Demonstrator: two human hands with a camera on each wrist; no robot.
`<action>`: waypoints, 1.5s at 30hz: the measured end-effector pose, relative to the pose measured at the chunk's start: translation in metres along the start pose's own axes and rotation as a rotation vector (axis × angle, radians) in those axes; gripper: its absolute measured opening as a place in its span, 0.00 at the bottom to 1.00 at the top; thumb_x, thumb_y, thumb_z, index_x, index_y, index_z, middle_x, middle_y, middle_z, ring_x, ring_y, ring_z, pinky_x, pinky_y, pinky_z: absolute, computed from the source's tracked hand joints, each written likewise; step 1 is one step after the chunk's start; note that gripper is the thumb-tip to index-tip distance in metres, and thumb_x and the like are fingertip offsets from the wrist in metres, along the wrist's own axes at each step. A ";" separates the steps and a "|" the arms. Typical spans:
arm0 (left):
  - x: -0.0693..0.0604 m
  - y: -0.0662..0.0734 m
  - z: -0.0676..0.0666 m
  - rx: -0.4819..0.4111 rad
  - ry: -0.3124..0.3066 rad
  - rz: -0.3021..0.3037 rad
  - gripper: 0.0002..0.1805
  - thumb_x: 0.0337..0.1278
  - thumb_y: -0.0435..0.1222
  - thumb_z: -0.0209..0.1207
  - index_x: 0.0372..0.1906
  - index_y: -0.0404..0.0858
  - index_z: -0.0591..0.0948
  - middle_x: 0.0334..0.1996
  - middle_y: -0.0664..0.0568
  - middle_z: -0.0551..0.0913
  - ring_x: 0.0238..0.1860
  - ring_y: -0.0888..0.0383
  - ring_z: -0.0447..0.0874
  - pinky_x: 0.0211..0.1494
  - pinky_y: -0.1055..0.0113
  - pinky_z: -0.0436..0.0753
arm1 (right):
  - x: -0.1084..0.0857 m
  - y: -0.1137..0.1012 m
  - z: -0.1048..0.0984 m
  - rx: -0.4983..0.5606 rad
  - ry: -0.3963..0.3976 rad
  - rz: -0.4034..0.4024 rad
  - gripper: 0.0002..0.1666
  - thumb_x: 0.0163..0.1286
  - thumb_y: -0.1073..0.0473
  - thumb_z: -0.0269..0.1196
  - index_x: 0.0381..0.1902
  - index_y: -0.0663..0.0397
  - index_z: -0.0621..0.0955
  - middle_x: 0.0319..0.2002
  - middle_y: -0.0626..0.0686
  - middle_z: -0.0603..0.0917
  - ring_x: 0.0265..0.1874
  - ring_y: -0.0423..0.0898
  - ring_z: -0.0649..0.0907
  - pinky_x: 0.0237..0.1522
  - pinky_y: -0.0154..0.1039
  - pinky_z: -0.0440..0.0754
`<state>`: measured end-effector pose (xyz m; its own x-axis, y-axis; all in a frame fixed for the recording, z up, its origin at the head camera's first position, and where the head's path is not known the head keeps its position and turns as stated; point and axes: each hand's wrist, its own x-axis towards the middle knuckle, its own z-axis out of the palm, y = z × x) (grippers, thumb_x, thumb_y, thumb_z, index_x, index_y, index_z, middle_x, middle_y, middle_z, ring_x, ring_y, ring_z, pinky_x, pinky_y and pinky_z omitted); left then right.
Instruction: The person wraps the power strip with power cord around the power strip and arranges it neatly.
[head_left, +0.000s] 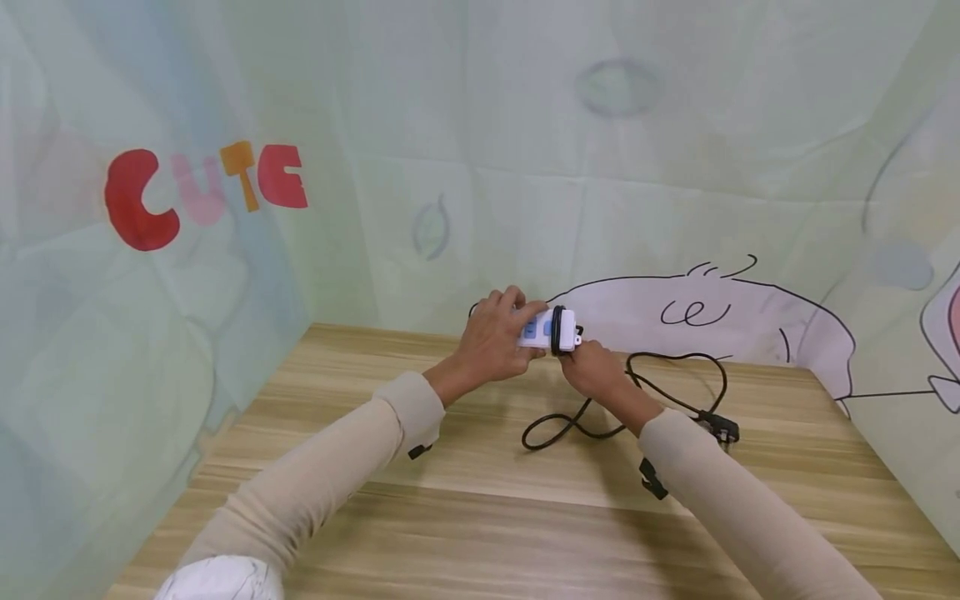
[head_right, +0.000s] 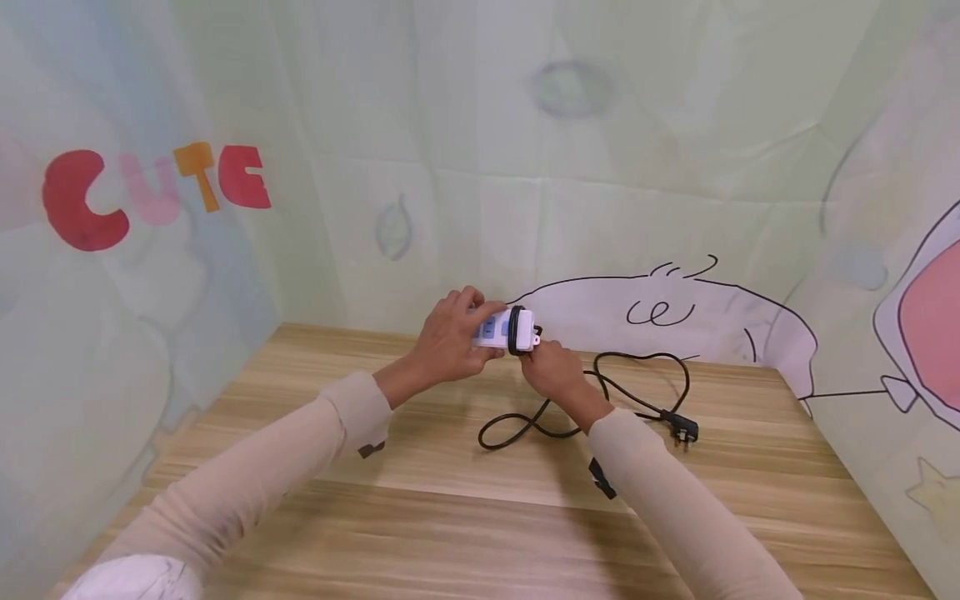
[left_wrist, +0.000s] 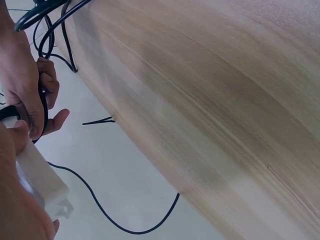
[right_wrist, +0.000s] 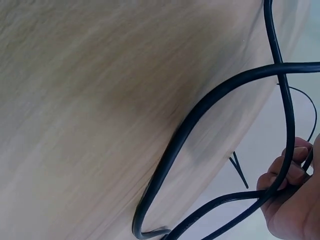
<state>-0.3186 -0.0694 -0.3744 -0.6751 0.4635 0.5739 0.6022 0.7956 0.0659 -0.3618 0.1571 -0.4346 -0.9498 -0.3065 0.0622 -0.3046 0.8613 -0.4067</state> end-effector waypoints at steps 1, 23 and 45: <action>0.000 0.000 0.000 -0.002 0.001 0.000 0.34 0.60 0.50 0.80 0.71 0.47 0.86 0.56 0.42 0.82 0.44 0.45 0.80 0.46 0.52 0.83 | 0.009 0.011 0.009 -0.002 0.001 0.000 0.31 0.92 0.44 0.50 0.70 0.60 0.84 0.39 0.61 0.91 0.28 0.52 0.83 0.32 0.52 0.81; 0.001 -0.007 0.006 0.058 0.063 -0.028 0.29 0.61 0.45 0.76 0.67 0.46 0.85 0.54 0.40 0.82 0.45 0.40 0.83 0.46 0.48 0.85 | -0.026 -0.038 -0.004 0.055 0.017 -0.173 0.33 0.97 0.43 0.39 0.79 0.57 0.76 0.42 0.60 0.89 0.36 0.54 0.85 0.41 0.54 0.85; 0.002 -0.015 0.009 0.083 0.021 -0.098 0.34 0.59 0.50 0.80 0.69 0.46 0.84 0.54 0.40 0.81 0.47 0.41 0.83 0.49 0.47 0.86 | -0.036 -0.046 -0.003 -0.011 0.034 -0.201 0.25 0.96 0.51 0.45 0.38 0.56 0.79 0.25 0.50 0.74 0.25 0.47 0.74 0.32 0.42 0.73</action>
<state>-0.3326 -0.0771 -0.3820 -0.7195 0.3739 0.5853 0.4957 0.8667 0.0555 -0.3134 0.1298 -0.4150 -0.8716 -0.4592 0.1715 -0.4889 0.7887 -0.3728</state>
